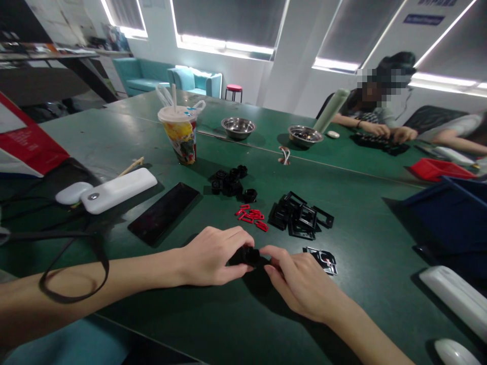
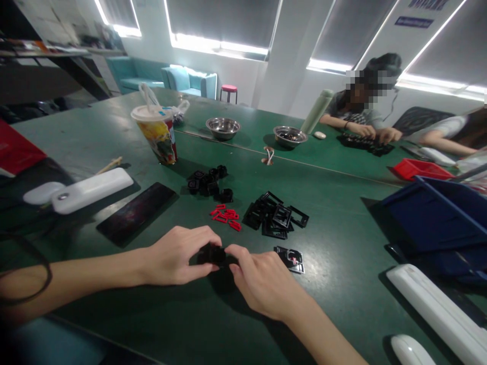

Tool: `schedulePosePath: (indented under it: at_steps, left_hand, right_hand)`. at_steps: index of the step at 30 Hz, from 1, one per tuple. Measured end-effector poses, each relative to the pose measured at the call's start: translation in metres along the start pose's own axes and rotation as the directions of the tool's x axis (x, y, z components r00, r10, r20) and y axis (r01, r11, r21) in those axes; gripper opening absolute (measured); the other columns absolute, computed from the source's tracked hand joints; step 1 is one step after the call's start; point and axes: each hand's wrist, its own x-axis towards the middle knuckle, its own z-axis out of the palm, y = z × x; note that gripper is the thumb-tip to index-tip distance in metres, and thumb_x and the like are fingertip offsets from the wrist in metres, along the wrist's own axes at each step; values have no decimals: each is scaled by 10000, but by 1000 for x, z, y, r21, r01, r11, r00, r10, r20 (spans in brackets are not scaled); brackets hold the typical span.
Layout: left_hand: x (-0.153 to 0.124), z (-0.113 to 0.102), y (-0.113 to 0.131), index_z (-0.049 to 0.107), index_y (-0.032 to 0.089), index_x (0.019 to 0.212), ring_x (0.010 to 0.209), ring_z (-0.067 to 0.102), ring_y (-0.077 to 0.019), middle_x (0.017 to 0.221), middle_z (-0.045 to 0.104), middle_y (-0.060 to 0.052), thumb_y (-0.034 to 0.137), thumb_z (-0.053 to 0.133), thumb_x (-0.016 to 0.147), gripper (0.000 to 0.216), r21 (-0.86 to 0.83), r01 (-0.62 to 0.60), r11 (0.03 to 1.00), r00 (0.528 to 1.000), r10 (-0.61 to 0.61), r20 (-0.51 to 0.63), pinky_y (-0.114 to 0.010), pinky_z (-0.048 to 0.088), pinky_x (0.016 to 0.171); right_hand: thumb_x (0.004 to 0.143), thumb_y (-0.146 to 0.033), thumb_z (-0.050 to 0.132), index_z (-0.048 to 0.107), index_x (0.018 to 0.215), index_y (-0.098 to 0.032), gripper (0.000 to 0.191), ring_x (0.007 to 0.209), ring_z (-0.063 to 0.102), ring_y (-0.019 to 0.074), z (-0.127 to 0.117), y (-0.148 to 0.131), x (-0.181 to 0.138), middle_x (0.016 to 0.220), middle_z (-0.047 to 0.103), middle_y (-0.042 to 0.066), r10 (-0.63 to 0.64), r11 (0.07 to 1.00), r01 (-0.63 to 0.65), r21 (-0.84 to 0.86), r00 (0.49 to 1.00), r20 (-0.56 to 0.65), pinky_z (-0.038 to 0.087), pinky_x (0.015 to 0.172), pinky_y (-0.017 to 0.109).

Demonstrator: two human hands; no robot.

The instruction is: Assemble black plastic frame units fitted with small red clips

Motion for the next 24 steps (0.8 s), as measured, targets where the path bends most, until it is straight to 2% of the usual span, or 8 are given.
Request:
schedulePosePath:
  at_steps: [6,16,22,24]
  left_hand:
    - [-1,1,-1,605,207,1225,972,747,-220,1134,749,-46,349,716,967,314,22,-11,1000,1000,11,5,-305,525,773]
    - [-1,4,-2,520,202,1367,1065,755,-238,1203,740,-79,340,655,1001,414,50,-63,997,998,64,-13,-318,583,851]
    - [-2,2,2,429,197,1446,1116,752,-275,1296,712,-116,543,678,1000,617,27,-72,997,996,73,-48,-363,607,871]
    - [-1,1,3,418,200,1453,1123,750,-279,1314,704,-121,568,648,1016,616,29,-57,998,997,58,-48,-376,612,879]
  right_hand:
    - [1110,-167,365,430,1393,-176,291,547,672,194,-1,0,1,720,712,-23,-23,999,23,-45,1000,8,314,585,301]
    - [1067,-140,432,447,1415,-166,349,571,692,192,-3,-1,3,757,753,-1,-17,999,18,-51,1000,20,342,584,293]
    - [1100,-151,386,475,1387,-145,301,564,691,196,-3,0,3,784,758,22,-42,999,43,-27,999,11,356,568,304]
    - [1099,-146,383,486,1396,-137,314,574,697,199,-3,1,2,796,765,31,-43,999,43,-25,999,15,368,570,306]
